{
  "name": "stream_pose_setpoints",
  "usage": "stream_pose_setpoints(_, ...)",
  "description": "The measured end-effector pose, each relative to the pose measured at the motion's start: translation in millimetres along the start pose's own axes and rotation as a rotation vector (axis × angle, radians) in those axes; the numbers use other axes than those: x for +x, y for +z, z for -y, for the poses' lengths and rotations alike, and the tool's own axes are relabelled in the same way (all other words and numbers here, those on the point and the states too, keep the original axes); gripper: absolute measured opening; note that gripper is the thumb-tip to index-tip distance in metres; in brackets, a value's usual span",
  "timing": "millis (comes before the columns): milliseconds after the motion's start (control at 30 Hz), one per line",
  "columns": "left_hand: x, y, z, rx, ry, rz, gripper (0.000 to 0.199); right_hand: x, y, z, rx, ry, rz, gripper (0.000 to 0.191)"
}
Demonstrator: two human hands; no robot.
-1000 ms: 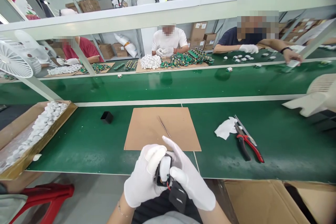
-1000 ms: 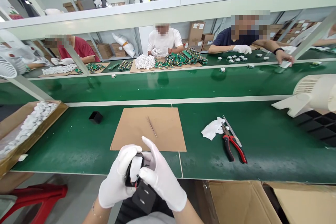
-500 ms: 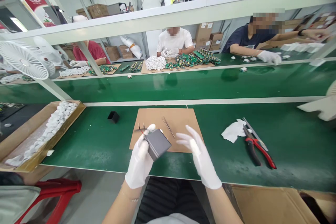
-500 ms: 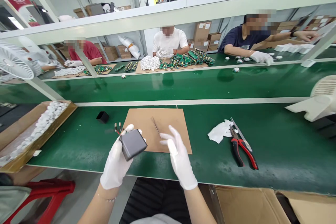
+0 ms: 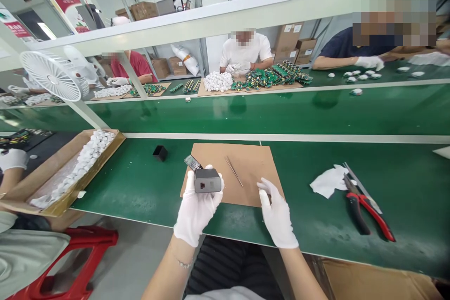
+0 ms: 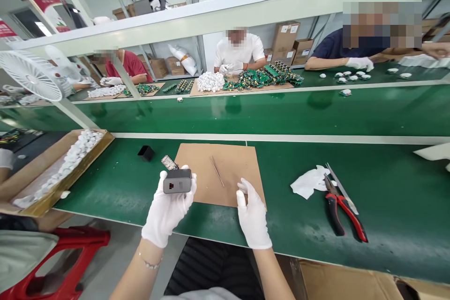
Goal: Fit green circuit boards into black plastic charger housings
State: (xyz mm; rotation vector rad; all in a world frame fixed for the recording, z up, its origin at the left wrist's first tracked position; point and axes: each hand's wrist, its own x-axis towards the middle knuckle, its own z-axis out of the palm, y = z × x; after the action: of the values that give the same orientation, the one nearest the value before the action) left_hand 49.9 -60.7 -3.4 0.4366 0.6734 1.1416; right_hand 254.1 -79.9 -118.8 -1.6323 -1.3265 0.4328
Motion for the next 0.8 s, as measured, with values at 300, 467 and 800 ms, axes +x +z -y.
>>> stream_pose_setpoints(300, 17.8, -65.7, -72.1, 0.967, 1.178, -0.498, 0.058, -1.3, 0.6, -0.8, 0.026, 0.004, 0.009, 0.045)
stream_pose_setpoints(467, 37.6, -130.5, -80.8, 1.676, 0.997, -0.559, 0.046, -1.4, 0.0, -1.0, 0.018, 0.003, 0.032, 0.045)
stream_pose_setpoints(800, 42.1, -158.6, -77.0, 1.78, 0.9, -0.614, 0.05, -1.4, -0.8, 0.7, 0.035, 0.028, 0.033, 0.045)
